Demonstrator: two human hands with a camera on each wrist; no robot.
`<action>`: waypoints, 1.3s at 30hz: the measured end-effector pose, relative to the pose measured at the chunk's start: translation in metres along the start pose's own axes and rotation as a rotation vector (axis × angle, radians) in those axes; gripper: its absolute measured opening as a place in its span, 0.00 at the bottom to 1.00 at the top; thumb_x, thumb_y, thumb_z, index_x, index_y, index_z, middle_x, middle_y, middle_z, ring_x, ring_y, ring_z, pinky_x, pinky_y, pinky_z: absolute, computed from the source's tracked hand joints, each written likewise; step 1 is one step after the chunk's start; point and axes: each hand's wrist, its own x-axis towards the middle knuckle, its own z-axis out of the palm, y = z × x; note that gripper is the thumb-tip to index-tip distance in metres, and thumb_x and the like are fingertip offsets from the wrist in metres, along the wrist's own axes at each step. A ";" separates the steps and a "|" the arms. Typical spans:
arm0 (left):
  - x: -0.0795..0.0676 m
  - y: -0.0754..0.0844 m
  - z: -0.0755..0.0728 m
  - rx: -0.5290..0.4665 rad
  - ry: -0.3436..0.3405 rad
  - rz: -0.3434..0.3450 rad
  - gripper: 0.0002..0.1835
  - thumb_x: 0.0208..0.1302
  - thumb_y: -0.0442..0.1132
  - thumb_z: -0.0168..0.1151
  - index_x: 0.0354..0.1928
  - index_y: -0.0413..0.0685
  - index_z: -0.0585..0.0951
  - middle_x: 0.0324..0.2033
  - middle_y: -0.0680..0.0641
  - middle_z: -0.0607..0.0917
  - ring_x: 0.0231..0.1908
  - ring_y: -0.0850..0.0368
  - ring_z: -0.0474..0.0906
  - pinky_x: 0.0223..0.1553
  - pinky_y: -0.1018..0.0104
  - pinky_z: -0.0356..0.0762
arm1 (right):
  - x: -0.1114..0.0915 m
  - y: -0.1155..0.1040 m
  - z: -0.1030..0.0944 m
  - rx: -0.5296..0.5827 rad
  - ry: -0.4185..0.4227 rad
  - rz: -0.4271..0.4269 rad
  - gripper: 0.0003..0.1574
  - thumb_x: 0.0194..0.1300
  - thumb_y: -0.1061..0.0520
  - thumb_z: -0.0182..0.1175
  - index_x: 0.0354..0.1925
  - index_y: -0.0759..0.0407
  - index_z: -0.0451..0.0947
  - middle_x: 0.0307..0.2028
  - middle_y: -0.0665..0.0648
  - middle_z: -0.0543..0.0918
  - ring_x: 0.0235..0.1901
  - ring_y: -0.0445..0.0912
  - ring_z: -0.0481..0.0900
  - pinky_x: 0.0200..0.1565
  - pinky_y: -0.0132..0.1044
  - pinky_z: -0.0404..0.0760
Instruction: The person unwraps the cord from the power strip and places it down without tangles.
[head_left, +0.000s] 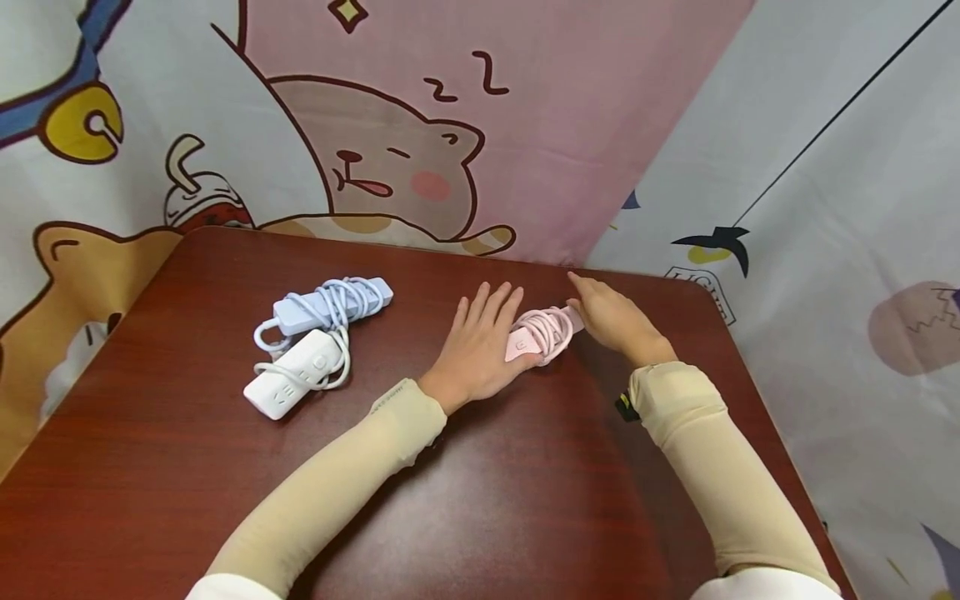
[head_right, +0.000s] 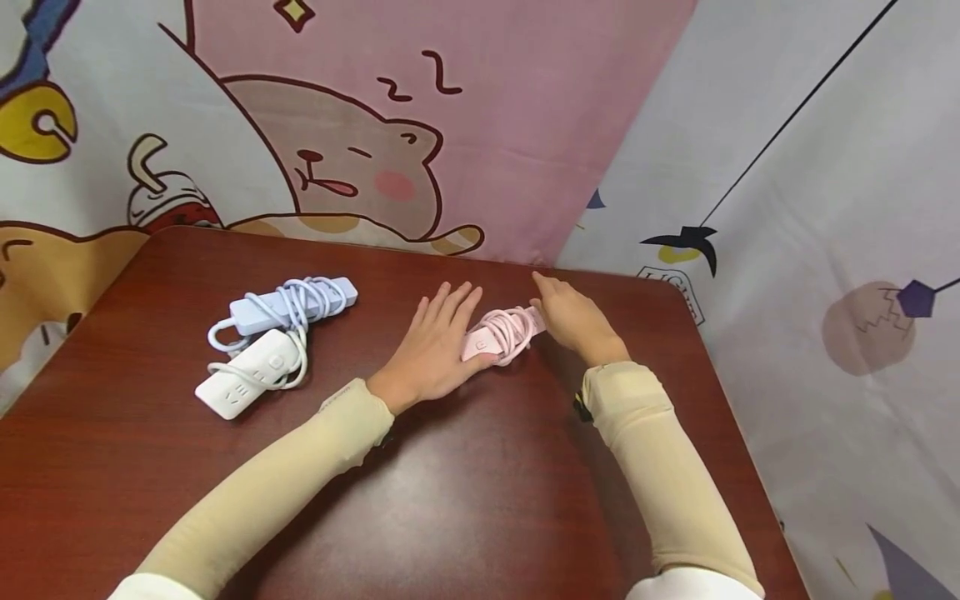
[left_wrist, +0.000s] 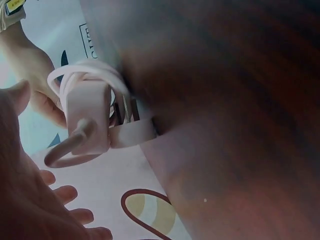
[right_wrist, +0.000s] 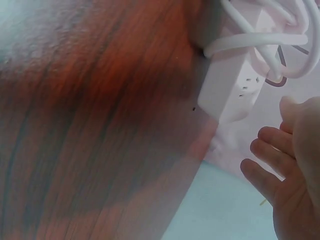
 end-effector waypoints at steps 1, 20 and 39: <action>-0.001 0.000 0.002 0.009 -0.001 0.005 0.54 0.66 0.72 0.55 0.82 0.52 0.47 0.81 0.46 0.52 0.81 0.40 0.44 0.79 0.39 0.48 | -0.002 0.000 0.001 -0.009 0.004 -0.012 0.35 0.81 0.53 0.45 0.78 0.65 0.52 0.74 0.71 0.65 0.73 0.66 0.64 0.73 0.61 0.64; -0.005 -0.002 0.014 0.098 0.037 0.035 0.56 0.58 0.70 0.67 0.77 0.43 0.57 0.75 0.43 0.62 0.78 0.41 0.56 0.77 0.40 0.56 | -0.016 0.008 0.023 -0.018 0.090 -0.187 0.41 0.66 0.69 0.54 0.75 0.69 0.57 0.70 0.72 0.69 0.70 0.65 0.68 0.69 0.60 0.69; -0.005 0.001 0.015 0.100 0.018 -0.006 0.34 0.56 0.58 0.75 0.52 0.44 0.72 0.46 0.45 0.74 0.45 0.47 0.76 0.41 0.55 0.82 | -0.016 0.009 0.037 -0.009 0.118 -0.245 0.33 0.68 0.64 0.63 0.68 0.68 0.67 0.65 0.67 0.75 0.65 0.62 0.73 0.64 0.61 0.74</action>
